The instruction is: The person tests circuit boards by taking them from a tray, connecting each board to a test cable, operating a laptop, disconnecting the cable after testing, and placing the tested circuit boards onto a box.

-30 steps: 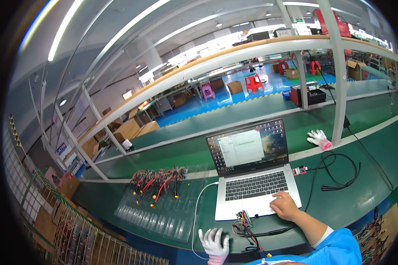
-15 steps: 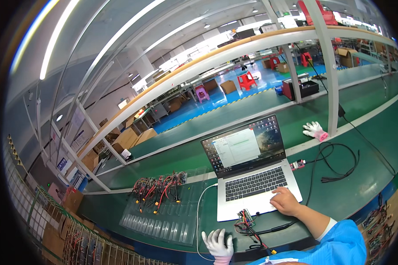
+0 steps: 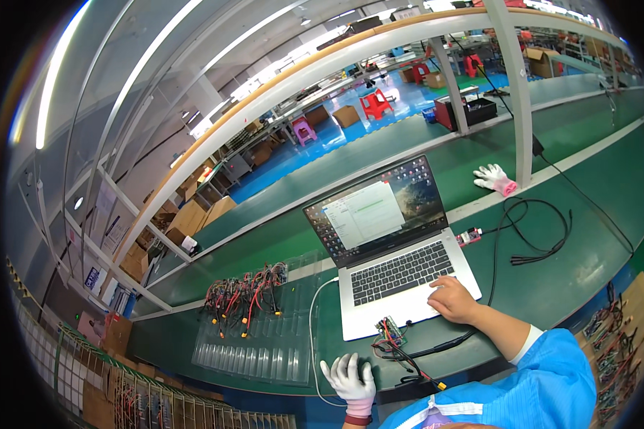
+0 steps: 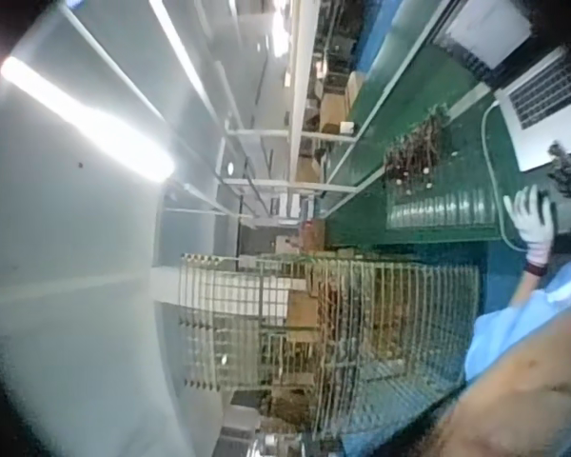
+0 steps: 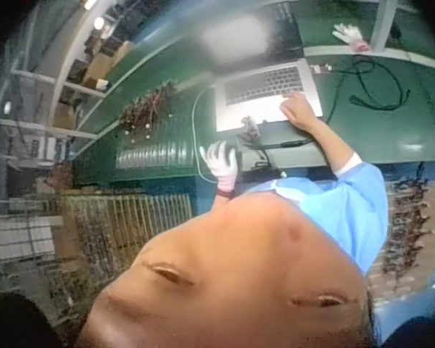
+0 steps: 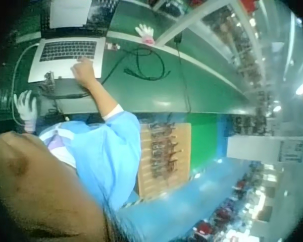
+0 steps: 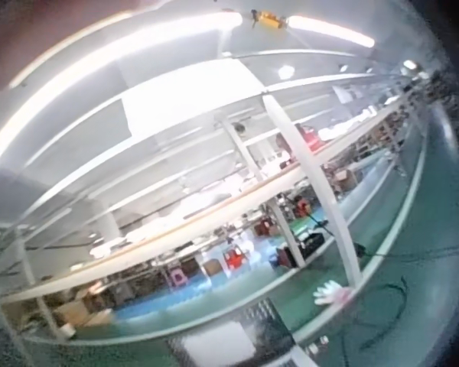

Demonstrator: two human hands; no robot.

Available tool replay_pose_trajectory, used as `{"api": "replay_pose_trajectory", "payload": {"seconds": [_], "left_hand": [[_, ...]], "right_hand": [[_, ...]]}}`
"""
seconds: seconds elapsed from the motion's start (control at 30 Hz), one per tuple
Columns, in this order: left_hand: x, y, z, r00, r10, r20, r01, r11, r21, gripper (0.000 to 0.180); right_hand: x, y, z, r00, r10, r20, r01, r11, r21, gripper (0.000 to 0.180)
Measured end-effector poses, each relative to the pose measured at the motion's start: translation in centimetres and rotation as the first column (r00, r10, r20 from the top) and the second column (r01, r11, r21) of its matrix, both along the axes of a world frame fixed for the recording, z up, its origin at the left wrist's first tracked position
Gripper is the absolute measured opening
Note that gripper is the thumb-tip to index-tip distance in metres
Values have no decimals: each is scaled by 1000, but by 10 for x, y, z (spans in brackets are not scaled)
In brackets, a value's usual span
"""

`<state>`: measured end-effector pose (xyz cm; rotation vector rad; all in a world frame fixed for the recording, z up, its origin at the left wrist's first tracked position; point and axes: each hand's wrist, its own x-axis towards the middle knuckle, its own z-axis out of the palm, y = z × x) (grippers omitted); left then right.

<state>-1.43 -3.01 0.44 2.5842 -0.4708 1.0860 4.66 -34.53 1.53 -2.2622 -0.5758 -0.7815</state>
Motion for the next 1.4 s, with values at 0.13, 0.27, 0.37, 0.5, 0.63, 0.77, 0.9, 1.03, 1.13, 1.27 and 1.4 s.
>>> {"api": "replay_pose_trajectory", "payload": {"seconds": [0.13,0.27,0.37,0.5,0.63,0.77,0.9,1.03,1.13,1.27,1.4], "left_hand": [[1,1,-1,1000,5,4,-5,1000,10,30],[1,0,-1,1000,4,3,-4,1000,8,31],[1,1,-1,1000,5,-4,-5,1000,10,31],[1,2,0,1000,3,-5,-3,1000,15,31],[1,2,1,1000,0,-20,0,1000,22,31],[0,-2,4,1000,-15,-16,16,999,29,31],[-1,0,4,1000,-2,10,2,1000,29,28],[0,-3,5,1000,-9,0,9,999,32,28],[2,-4,4,1000,-10,-5,10,1000,29,29],[3,-3,4,1000,4,-6,-4,1000,30,30],[-2,1,9,1000,-6,-8,6,999,37,31]], "right_hand": [[-1,1,3,1000,-8,13,8,1000,-2,16],[-1,0,1,1000,1,2,-1,1000,10,15],[0,1,1,1000,-2,5,2,1000,14,15],[1,1,0,1000,0,5,0,1000,7,14],[0,1,0,1000,-1,-3,1,1000,11,15],[-1,-3,0,1000,2,0,-2,1000,-21,16],[2,2,-1,999,17,-29,-18,999,-28,17],[1,-1,0,1000,15,-7,-16,999,-47,18],[2,-1,-2,1000,0,4,1,999,-42,18],[4,-1,-2,1000,10,-1,-10,999,-37,18],[2,4,0,1000,3,8,-3,1000,-15,16]]}}
